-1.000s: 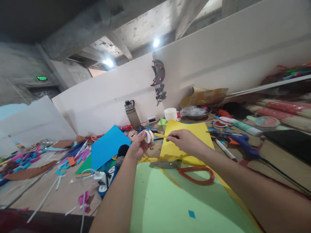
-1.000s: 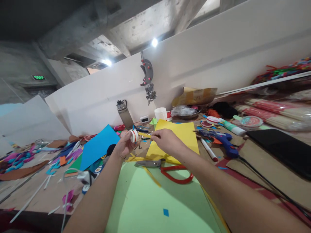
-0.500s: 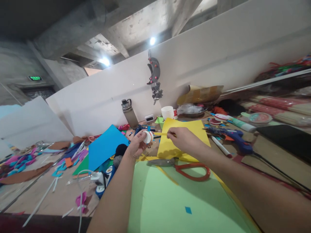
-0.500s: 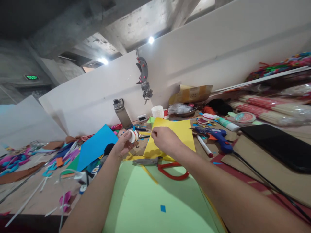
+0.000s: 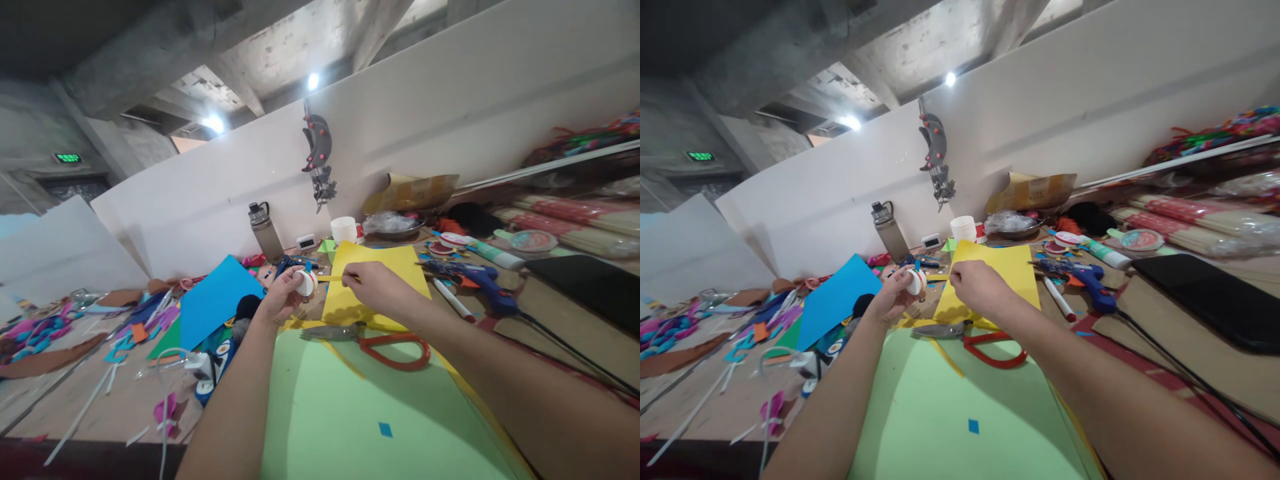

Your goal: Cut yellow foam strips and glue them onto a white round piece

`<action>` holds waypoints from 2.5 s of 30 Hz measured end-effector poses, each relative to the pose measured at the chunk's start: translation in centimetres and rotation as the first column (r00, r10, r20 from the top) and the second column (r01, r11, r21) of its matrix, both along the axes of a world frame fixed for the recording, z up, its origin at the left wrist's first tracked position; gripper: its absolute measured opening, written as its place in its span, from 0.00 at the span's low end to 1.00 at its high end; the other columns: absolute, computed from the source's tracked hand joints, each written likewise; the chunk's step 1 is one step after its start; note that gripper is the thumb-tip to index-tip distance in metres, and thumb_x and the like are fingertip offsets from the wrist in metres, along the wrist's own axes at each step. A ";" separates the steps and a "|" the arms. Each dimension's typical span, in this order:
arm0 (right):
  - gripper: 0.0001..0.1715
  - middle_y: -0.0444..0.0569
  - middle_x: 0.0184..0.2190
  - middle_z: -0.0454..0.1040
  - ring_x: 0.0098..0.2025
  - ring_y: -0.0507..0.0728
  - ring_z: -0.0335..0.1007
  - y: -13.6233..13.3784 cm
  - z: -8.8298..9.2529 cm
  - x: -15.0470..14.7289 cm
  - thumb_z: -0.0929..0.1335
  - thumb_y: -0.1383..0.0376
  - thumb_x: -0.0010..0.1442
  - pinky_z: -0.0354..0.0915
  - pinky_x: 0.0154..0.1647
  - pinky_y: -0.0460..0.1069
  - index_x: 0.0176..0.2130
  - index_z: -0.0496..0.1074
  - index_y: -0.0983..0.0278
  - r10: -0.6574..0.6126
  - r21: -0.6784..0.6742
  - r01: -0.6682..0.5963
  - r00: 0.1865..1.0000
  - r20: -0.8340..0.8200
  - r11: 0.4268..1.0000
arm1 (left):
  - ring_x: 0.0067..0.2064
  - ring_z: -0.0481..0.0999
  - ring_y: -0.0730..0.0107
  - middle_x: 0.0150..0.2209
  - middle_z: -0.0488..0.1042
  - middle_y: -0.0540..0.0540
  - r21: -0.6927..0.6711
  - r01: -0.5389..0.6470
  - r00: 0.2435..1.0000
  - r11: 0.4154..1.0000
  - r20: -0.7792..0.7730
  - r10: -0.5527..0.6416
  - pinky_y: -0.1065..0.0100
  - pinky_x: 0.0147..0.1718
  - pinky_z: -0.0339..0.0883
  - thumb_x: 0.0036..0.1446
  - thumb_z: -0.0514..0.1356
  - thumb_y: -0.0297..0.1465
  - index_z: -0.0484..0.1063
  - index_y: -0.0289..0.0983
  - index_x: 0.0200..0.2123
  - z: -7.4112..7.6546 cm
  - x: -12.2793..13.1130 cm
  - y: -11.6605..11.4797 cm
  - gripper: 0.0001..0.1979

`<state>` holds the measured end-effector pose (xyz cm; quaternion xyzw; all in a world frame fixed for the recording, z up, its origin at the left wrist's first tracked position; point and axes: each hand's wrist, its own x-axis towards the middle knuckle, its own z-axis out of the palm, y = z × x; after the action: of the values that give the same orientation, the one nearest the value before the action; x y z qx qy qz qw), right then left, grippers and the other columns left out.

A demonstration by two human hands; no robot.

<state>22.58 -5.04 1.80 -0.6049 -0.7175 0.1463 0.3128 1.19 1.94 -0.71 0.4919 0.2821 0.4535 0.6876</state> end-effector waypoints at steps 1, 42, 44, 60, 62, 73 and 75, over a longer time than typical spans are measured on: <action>0.15 0.49 0.31 0.78 0.32 0.53 0.70 0.0 0.0 0.0 0.61 0.68 0.59 0.55 0.29 0.45 0.29 0.75 0.63 0.004 -0.002 -0.004 1.000 -0.002 1.000 | 0.25 0.74 0.70 0.30 0.75 0.47 0.000 -0.002 1.000 1.000 0.001 0.002 0.71 0.21 0.69 0.42 0.71 0.34 0.71 0.35 0.38 0.0 0.0 0.0 0.19; 0.11 0.50 0.37 0.75 0.37 0.55 0.68 -0.5 0.2 -0.6 0.62 0.63 0.60 0.60 0.39 0.48 0.37 0.74 0.63 -0.012 0.242 0.093 0.949 -0.316 0.966 | 0.27 0.73 0.71 0.27 0.75 0.46 -0.124 -0.111 0.988 0.986 0.092 0.123 0.70 0.23 0.71 0.45 0.69 0.31 0.73 0.34 0.33 0.4 0.2 0.0 0.12; 0.12 0.46 0.30 0.74 0.31 0.53 0.66 -0.8 -0.3 -1.3 0.62 0.62 0.59 0.59 0.32 0.46 0.33 0.73 0.63 0.064 0.153 -0.013 0.939 -0.338 0.988 | 0.26 0.73 0.71 0.27 0.74 0.47 -0.127 -0.109 0.987 0.986 0.105 0.123 0.70 0.22 0.71 0.45 0.69 0.31 0.73 0.34 0.32 0.4 0.2 -0.1 0.12; 0.09 0.48 0.37 0.74 0.37 0.54 0.68 -3.1 -2.4 -5.5 0.66 0.67 0.55 0.63 0.38 0.47 0.38 0.72 0.64 0.283 0.044 -0.290 0.876 -0.389 0.956 | 0.27 0.71 0.73 0.26 0.72 0.50 -0.011 -0.056 0.985 0.998 0.165 0.057 0.71 0.24 0.70 0.40 0.72 0.35 0.71 0.35 0.31 0.5 0.0 -0.4 0.17; 0.17 0.51 0.42 0.72 0.38 0.54 0.69 -2.6 -2.3 -5.3 0.67 0.65 0.54 0.65 0.40 0.49 0.45 0.69 0.64 0.148 -0.040 -0.199 0.833 -0.534 0.979 | 0.26 0.72 0.73 0.26 0.73 0.50 0.001 -0.041 0.985 0.999 0.169 0.040 0.70 0.26 0.70 0.39 0.72 0.35 0.71 0.36 0.33 0.5 -0.1 -0.5 0.18; 0.20 0.49 0.44 0.73 0.40 0.54 0.69 -1.2 -2.4 -4.8 0.71 0.63 0.46 0.67 0.37 0.48 0.41 0.69 0.62 0.034 -0.026 -0.178 0.329 -0.944 0.984 | 0.28 0.73 0.72 0.29 0.74 0.48 -0.011 -0.019 0.991 1.000 0.130 0.020 0.69 0.28 0.71 0.41 0.71 0.37 0.72 0.34 0.36 0.0 0.5 0.0 0.20; 0.21 0.48 0.43 0.74 0.41 0.55 0.69 -1.1 -2.5 -4.7 0.71 0.64 0.45 0.66 0.37 0.49 0.42 0.70 0.61 0.040 -0.014 -0.172 0.303 -0.952 0.985 | 0.28 0.73 0.72 0.30 0.74 0.48 -0.010 -0.008 0.991 1.000 0.130 0.009 0.70 0.28 0.71 0.42 0.71 0.37 0.72 0.34 0.36 -0.1 0.6 0.1 0.20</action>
<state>17.87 -6.15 -0.68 -0.3716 -0.4257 0.5338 0.6291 1.75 1.99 -0.81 0.4570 0.2408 0.4862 0.7049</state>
